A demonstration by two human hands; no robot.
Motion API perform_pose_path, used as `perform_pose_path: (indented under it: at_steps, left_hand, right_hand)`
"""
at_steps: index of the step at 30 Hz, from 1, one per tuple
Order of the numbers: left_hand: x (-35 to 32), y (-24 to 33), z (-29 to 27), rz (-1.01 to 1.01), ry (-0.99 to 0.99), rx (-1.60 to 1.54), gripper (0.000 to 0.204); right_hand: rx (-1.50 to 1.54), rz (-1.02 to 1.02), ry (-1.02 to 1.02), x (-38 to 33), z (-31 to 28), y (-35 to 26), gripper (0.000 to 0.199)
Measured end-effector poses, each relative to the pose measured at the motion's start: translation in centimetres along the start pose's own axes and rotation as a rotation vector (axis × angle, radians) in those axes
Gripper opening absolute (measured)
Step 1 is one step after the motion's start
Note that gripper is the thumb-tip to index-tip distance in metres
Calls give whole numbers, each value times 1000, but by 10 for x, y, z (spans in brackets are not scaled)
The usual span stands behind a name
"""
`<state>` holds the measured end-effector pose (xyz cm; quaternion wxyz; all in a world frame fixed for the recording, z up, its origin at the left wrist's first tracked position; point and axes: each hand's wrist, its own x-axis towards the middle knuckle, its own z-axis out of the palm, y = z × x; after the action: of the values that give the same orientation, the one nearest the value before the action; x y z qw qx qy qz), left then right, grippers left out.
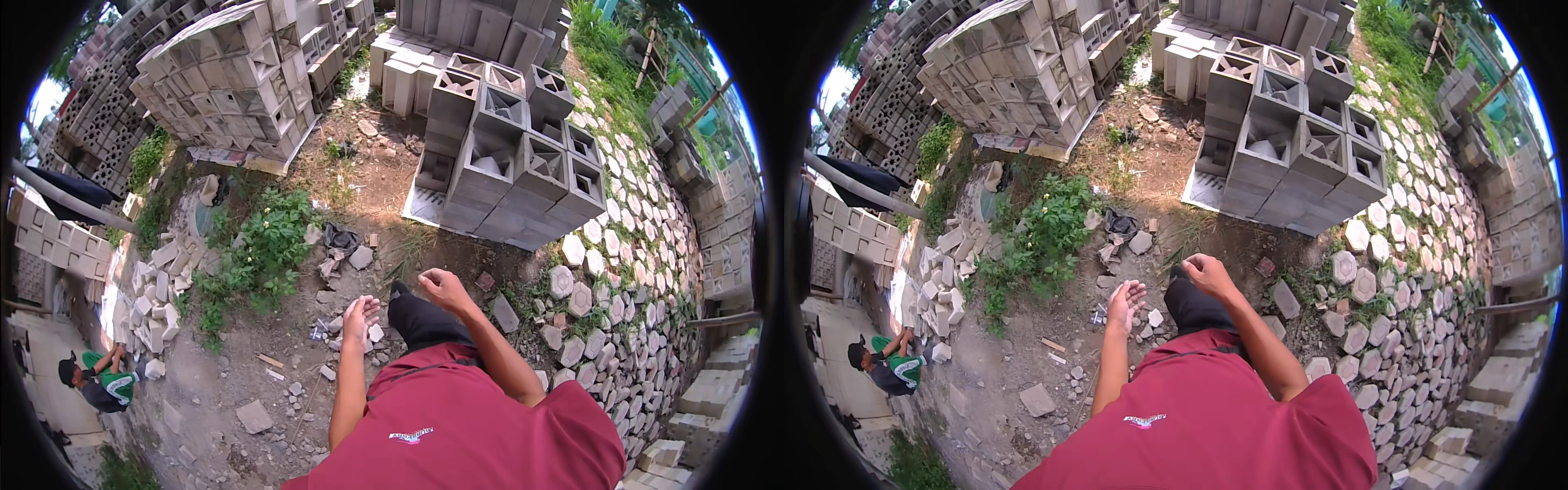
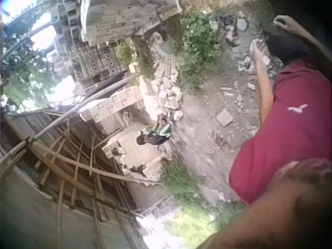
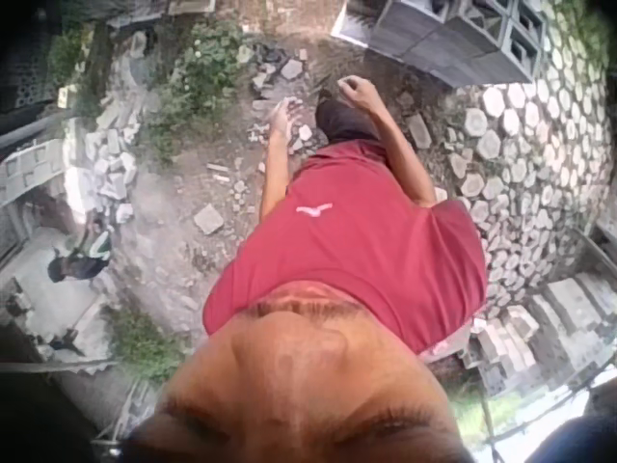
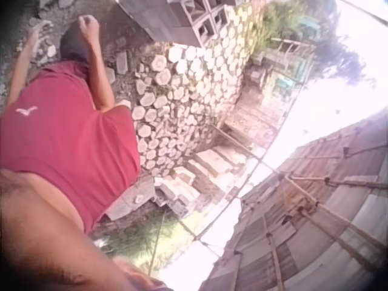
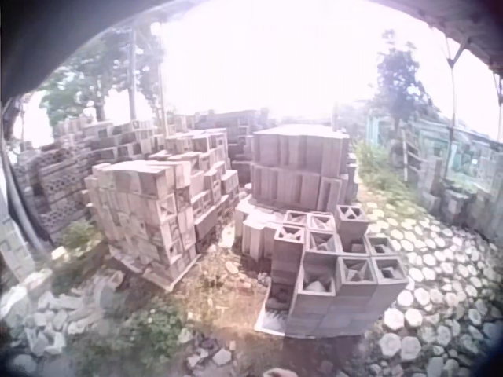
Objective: The person picks up concrete ventilation blocks from stacks and places them in different piles on the ground.
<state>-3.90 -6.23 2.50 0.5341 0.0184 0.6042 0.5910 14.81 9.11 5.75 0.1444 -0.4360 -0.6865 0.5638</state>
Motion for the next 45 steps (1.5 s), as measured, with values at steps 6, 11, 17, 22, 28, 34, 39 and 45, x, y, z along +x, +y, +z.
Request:
perform_pose_path:
  at_steps: [6, 11, 17, 22, 28, 34, 39, 45]
  left_hand:
    - [110, 137, 36, 39, -91, 124, 35]
    - [193, 241, 83, 96, -132, 55, 35]
    - [302, 290, 136, 38, -217, 51, 35]
    - [417, 337, 186, -59, -301, 163, 35]
    - [575, 379, 209, -312, -325, 360, 35]
    - [724, 335, 237, -456, -309, 500, 29]
    - [875, 231, 245, -435, -338, 595, 26]
    - [1059, 83, 232, -263, -296, 660, 26]
  right_hand:
    - [-153, -55, 5, 136, -29, -79, 34]
    - [-110, -90, 6, 225, -56, -139, 33]
    - [-15, 32, 95, 326, -67, -138, 33]
    - [27, 177, 250, 419, -87, -130, 32]
    - [101, 448, 453, 557, -92, -106, 29]
    - [-78, 590, 487, 687, -85, -5, 30]
    - [95, 832, 329, 781, -67, 164, 30]
    - [-296, 767, 535, 923, -33, 338, 57]
